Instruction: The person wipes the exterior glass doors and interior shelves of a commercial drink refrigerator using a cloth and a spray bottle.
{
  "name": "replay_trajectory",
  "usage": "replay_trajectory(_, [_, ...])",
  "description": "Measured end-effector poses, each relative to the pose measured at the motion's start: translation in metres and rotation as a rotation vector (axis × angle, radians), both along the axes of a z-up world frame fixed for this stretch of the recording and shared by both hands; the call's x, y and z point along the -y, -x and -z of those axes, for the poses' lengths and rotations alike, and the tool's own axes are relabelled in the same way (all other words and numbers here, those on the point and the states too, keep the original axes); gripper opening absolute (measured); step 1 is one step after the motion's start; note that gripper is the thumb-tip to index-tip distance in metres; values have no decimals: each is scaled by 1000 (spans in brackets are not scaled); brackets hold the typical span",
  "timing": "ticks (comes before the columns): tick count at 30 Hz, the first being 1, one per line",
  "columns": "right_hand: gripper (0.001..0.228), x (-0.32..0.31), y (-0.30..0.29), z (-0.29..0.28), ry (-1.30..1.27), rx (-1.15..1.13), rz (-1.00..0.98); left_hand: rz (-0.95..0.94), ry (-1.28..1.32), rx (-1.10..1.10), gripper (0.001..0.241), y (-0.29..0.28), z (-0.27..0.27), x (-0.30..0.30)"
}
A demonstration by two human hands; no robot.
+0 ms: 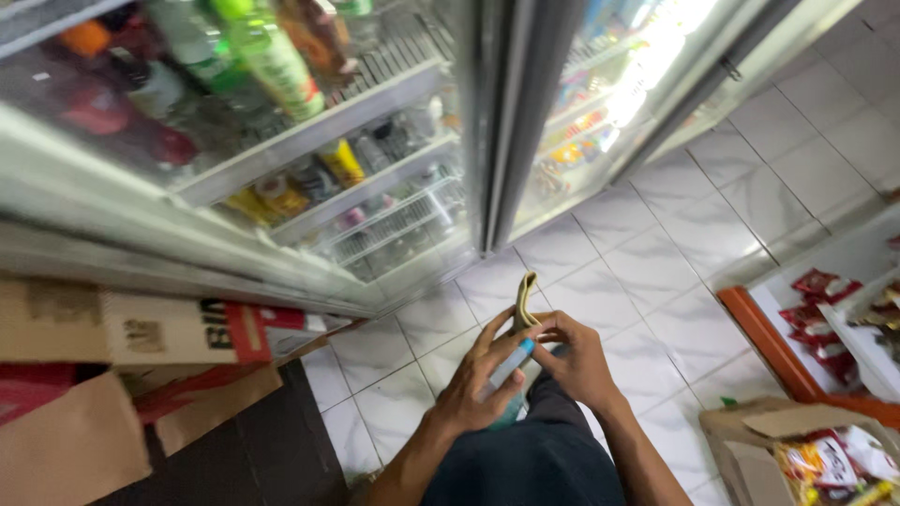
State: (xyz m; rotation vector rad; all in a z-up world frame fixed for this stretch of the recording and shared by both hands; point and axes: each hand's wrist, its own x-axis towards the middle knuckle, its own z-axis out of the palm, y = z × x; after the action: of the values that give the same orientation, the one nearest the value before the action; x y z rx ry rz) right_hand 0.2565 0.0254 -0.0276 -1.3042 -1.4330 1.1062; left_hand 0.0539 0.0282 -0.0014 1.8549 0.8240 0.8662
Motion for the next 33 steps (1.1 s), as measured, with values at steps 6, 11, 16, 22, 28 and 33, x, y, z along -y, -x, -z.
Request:
replay_trajectory(6, [25,-24,-64,-6,133,55,93,19,69,63,67,-70,-6,-30])
replay_trajectory(11, [26,-51,-144,-12,2,-41,69,37,312,214,67,-146,-1,-69])
replay_trajectory(16, [17,-73,-219,-17,-7,-114,79,144,435,341,67,-212,2,-94])
replay_trajectory(22, [21,-94,-259,-28,-71,59,320,181,489,405,70,-259,-11,-125])
replay_trajectory(28, [13,-116,-280,-17,-233,19,425,268,577,397,73,-295,-5,-163])
replay_trajectory(33, [13,-141,-313,-8,-123,2,520,346,521,438,68,-331,2,-208])
